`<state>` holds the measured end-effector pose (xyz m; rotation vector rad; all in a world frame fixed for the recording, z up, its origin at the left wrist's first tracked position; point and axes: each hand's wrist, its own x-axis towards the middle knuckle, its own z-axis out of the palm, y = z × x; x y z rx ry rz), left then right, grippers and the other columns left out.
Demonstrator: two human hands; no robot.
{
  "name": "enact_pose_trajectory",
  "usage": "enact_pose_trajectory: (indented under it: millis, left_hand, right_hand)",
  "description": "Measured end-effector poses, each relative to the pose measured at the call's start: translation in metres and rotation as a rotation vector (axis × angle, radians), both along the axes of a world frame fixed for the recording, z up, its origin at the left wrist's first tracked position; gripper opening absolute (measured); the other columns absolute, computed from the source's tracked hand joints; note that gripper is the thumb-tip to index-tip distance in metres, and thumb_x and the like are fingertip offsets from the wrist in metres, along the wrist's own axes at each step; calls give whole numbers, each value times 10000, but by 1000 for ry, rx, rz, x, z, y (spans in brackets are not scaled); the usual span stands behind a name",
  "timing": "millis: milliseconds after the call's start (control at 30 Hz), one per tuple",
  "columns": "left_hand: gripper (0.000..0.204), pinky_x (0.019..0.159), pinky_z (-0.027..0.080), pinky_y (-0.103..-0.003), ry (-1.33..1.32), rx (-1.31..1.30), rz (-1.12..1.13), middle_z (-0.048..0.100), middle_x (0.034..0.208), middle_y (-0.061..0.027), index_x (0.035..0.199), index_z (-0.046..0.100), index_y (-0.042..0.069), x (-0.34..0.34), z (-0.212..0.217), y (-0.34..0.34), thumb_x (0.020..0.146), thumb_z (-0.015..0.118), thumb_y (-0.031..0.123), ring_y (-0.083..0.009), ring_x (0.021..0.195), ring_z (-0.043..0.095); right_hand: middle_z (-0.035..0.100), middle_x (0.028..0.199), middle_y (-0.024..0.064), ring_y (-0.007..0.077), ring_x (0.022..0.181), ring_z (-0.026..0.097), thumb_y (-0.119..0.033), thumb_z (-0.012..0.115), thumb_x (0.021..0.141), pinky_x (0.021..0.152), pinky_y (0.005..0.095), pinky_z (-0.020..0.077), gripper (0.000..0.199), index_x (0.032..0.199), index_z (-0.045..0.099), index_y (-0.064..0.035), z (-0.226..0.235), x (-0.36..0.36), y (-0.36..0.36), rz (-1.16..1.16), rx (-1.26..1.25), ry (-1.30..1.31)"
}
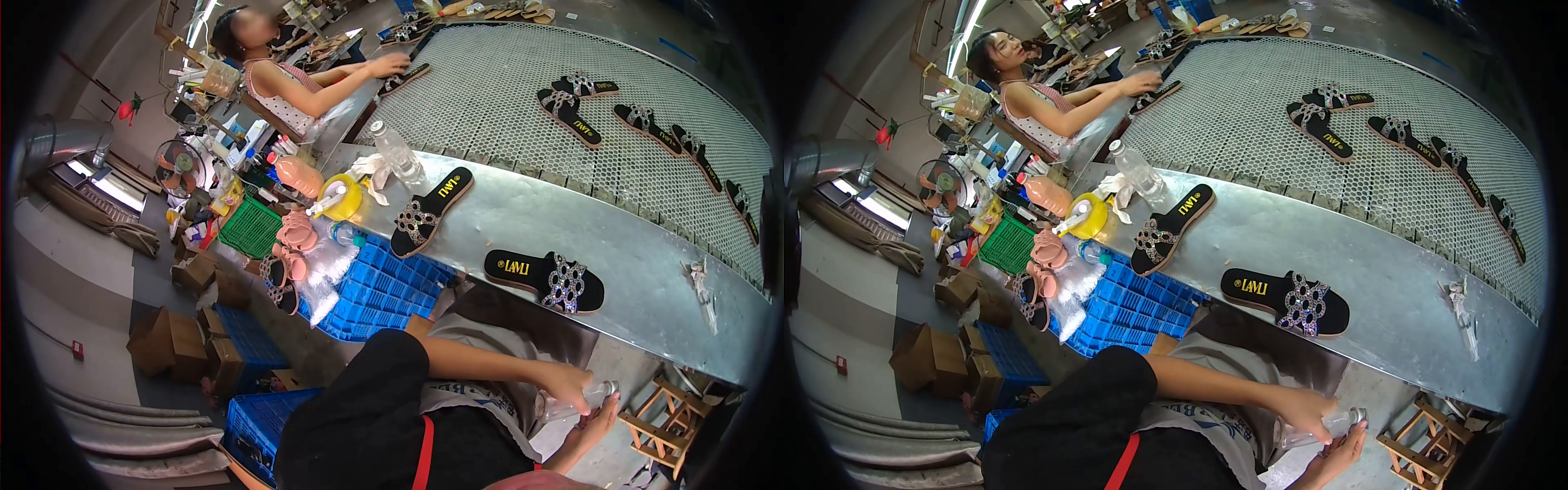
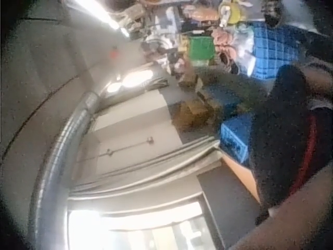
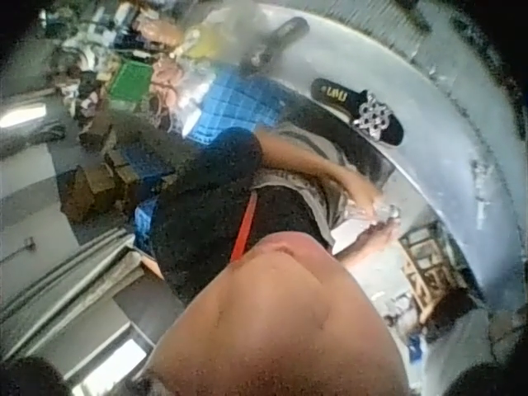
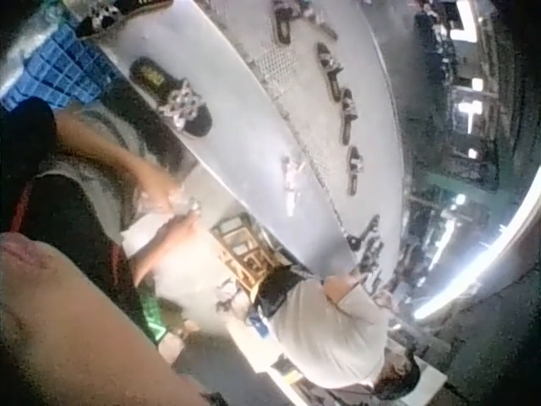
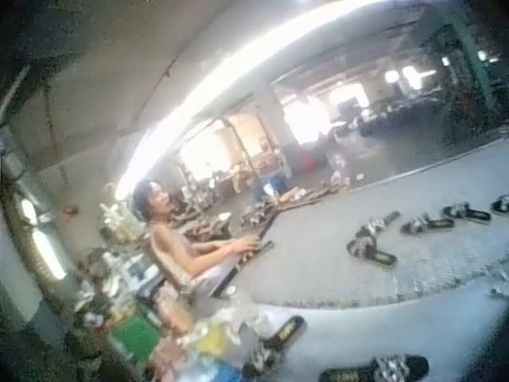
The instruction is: Cleaning and wiping the inside and outside of various sandals using a small white cloth and a liquid from a plastic bottle.
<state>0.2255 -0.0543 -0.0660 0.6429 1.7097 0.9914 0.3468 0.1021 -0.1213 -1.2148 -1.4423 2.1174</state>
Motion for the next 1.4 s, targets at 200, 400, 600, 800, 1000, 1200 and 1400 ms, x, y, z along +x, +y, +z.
enact_pose_trajectory:
  millis: [200,400,600,800,1000,1200,1400]
  left_hand:
    - [910,840,553,-450,-112,-47,-96,703,1101,-303,1329,517,-195,-2,-21,26,795,772,496,-413,1009,705]
    - [841,816,553,-449,-131,23,-63,706,1087,-291,1310,545,-152,-6,-8,39,788,792,459,-396,990,712]
    - [703,773,538,-486,166,103,-124,697,1015,-274,1181,499,-86,-15,9,45,766,828,377,-425,944,704]
    - [666,805,518,-519,384,315,-85,661,1099,-241,1185,466,-22,-25,41,34,724,846,274,-428,985,674]
    - [783,998,483,-479,588,569,167,572,1327,-239,1345,450,7,-54,49,47,698,845,199,-422,1218,585]
    - [792,1126,415,-436,509,736,523,558,1382,-235,1393,407,15,-127,53,72,725,823,108,-385,1340,540]
    - [816,1161,381,-434,450,673,691,531,1432,-256,1424,364,19,-150,22,84,754,822,104,-394,1383,506]
  right_hand:
    - [711,1006,-53,1,746,596,-432,699,1000,573,169,404,359,1204,698,-138,-27,20,18,-94,-114,-103]
    - [716,1071,-44,15,829,627,-417,702,1001,633,171,421,401,1269,688,-119,-23,17,37,-167,-46,-73]
    - [599,872,-89,-14,689,462,-369,680,1032,566,179,293,276,1141,694,-115,8,6,45,-174,112,56]
    - [393,696,-95,6,621,311,-314,656,1058,527,232,198,219,957,635,-120,37,-7,44,-223,283,171]
    - [326,686,-90,20,608,279,-274,614,1084,527,244,175,225,970,656,-84,51,-30,41,-470,431,365]
    - [257,680,-105,10,590,205,-288,560,1107,519,242,133,324,1248,712,-38,86,-36,16,-231,420,308]
    - [249,678,-112,1,571,176,-288,558,1107,502,244,127,305,1232,726,-66,58,-31,3,-89,459,173]
